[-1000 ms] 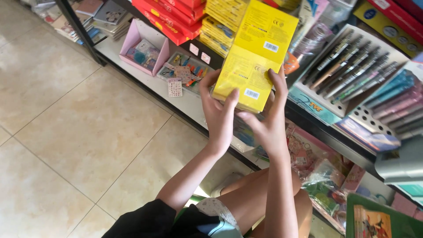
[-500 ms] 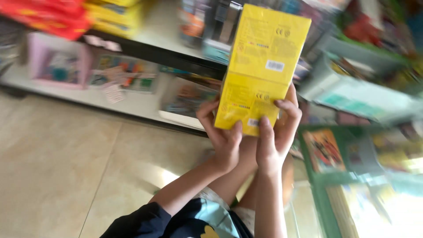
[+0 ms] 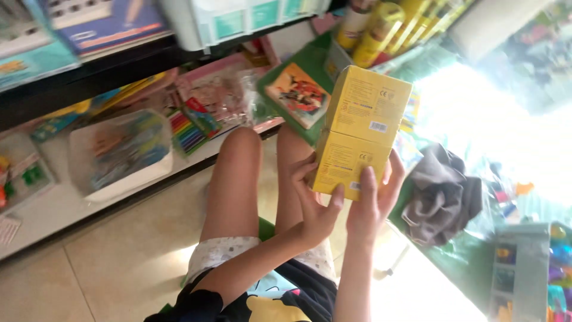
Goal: Picking up stationery and toy boxes from a shelf, wiping them with a cloth, and returning them to the shelf.
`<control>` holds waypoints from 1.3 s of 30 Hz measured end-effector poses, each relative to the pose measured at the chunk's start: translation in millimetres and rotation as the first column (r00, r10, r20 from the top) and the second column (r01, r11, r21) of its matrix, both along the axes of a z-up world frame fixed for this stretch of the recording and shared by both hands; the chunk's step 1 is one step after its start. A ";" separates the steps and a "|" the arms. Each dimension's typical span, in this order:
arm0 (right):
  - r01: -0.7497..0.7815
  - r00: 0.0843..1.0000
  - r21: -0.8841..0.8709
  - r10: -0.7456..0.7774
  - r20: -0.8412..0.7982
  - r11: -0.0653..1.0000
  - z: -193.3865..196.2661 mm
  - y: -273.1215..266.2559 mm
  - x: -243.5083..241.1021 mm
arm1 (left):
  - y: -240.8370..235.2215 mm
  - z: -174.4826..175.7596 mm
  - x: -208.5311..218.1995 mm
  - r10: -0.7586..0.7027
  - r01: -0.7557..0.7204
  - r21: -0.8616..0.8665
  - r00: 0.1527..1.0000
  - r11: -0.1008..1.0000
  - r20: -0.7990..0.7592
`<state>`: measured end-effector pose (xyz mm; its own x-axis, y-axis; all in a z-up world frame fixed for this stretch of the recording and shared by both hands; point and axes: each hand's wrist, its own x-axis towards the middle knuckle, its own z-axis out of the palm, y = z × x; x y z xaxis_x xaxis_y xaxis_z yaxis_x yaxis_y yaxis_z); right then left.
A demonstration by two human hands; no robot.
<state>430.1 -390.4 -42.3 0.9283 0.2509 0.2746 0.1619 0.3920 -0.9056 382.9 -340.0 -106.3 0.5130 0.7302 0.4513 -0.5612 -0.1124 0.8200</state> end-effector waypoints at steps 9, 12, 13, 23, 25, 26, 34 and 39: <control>-0.137 0.990 -0.470 0.132 -0.044 0.872 31.8 -87.8 144.9 | -65.8 13.3 22.3 -0.286 0.335 0.166 0.922 0.928 -0.261; -0.059 0.992 -0.673 0.120 0.044 0.738 16.0 -87.8 168.6 | -65.0 18.0 29.9 -0.331 0.448 0.244 0.854 0.860 -0.401; 0.012 0.985 -0.720 0.117 0.130 0.694 9.9 -85.7 170.2 | -64.8 18.0 31.2 -0.353 0.491 0.254 0.827 0.834 -0.438; 0.173 0.978 -0.713 -0.034 0.205 0.680 3.0 -77.7 170.8 | -50.7 8.8 42.9 -0.308 0.432 0.264 0.861 0.862 -0.404; 0.273 0.942 -0.745 -0.014 0.334 0.609 -1.3 -75.8 175.6 | -48.5 7.8 44.7 -0.240 0.373 0.322 0.891 0.870 -0.386; 0.272 0.942 -0.745 -0.012 0.335 0.610 -1.1 -75.5 173.7 | -47.5 6.3 43.5 -0.237 0.371 0.322 0.892 0.871 -0.385; 0.430 0.886 -0.788 -0.037 0.463 0.441 28.7 -55.9 138.7 | -21.3 -13.5 58.4 0.174 0.192 0.685 0.887 0.703 -0.427; 0.622 0.699 -0.715 0.183 0.691 0.321 19.1 -47.6 113.6 | 0.5 -12.0 64.5 0.384 0.235 0.821 0.794 0.521 -0.471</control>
